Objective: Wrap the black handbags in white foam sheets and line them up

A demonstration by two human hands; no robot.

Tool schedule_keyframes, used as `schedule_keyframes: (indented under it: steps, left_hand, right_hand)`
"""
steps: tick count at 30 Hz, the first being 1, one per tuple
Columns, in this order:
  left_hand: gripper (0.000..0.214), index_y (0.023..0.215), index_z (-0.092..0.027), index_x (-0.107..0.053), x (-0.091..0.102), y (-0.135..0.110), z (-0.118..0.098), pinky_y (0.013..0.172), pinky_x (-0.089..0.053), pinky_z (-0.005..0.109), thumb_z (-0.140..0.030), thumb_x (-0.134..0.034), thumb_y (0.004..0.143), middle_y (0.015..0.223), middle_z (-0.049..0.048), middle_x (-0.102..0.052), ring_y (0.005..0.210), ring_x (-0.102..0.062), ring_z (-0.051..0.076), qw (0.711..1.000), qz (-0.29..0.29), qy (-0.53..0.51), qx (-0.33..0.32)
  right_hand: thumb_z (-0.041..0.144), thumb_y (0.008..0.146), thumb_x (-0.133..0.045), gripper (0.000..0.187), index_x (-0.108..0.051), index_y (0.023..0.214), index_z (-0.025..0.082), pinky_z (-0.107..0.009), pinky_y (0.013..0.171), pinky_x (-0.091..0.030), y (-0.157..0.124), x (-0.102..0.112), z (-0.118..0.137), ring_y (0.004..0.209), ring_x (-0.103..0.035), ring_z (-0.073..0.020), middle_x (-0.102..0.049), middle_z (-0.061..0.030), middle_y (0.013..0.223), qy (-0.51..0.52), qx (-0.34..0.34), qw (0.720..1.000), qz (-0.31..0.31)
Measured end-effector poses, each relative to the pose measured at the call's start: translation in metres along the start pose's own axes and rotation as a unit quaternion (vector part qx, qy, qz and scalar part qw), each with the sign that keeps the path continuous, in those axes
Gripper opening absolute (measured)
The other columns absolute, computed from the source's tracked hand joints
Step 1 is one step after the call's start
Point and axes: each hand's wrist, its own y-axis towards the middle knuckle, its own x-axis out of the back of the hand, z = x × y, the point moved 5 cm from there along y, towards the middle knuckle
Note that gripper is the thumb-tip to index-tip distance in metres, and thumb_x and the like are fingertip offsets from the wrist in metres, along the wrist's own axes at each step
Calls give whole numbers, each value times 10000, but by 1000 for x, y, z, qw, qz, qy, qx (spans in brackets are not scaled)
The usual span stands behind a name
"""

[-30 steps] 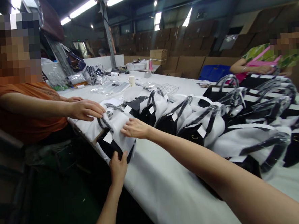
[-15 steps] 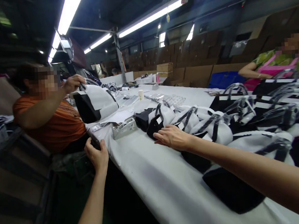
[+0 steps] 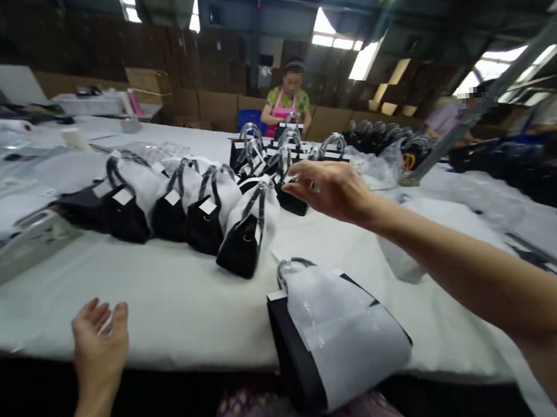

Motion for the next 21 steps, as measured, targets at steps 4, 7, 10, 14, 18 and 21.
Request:
schedule_keyframes:
  steps: [4, 7, 10, 14, 18, 21]
  left_hand:
    - [526, 1206, -240, -488, -68, -93, 2, 976, -470, 473, -481, -643, 766, 1100, 67, -618, 980, -636, 215, 951, 172, -178, 186]
    - [453, 1133, -217, -524, -107, -162, -16, 903, -516, 427, -511, -609, 798, 1081, 101, -632, 946, -654, 214, 876, 289, -226, 312]
    - [539, 1113, -170, -545, -127, -210, -45, 772, -546, 353, -585, -606, 774, 1040, 126, -638, 884, -657, 208, 826, 391, -192, 356]
    - [641, 1011, -117, -594, -131, -242, -91, 579, -481, 245, -691, -578, 725, 814, 57, -624, 665, -591, 132, 814, 476, -158, 293]
    - [756, 1256, -200, -444, -126, -267, -120, 638, -509, 306, -699, -585, 707, 890, 62, -634, 724, -627, 179, 811, 493, -134, 284]
    - [1020, 1445, -303, -75, -127, -267, -137, 762, -520, 431, -675, -631, 675, 1204, 141, -540, 951, -629, 267, 884, 413, -56, 213]
  right_hand:
    - [608, 868, -459, 490, -651, 930, 161, -286, 679, -455, -121, 18, -88, 702, -611, -167, -669, -51, 760, 95, -247, 964, -14]
    - [658, 834, -463, 558, -654, 954, 147, -325, 725, -495, -222, -9, -118, 821, -644, -213, -697, -106, 880, 238, -435, 867, 47]
    - [703, 804, -461, 648, -647, 1068, 141, -378, 803, -501, -298, -43, -107, 996, -621, -264, -672, -160, 1060, 320, -554, 758, 125]
    - [745, 835, -306, 745, -626, 1153, 152, -417, 884, -478, -334, -67, -69, 1099, -581, -271, -637, -143, 1177, 427, -567, 676, 197]
    - [702, 811, -443, 694, -595, 1221, 162, -430, 1002, -403, -327, -59, -59, 1165, -536, -285, -602, -125, 1250, 407, -502, 745, 167]
    - [670, 733, -583, 860, -414, 1394, 147, -438, 1045, -361, -319, -56, -59, 1240, -476, -308, -475, -173, 1384, 349, -492, 778, 177]
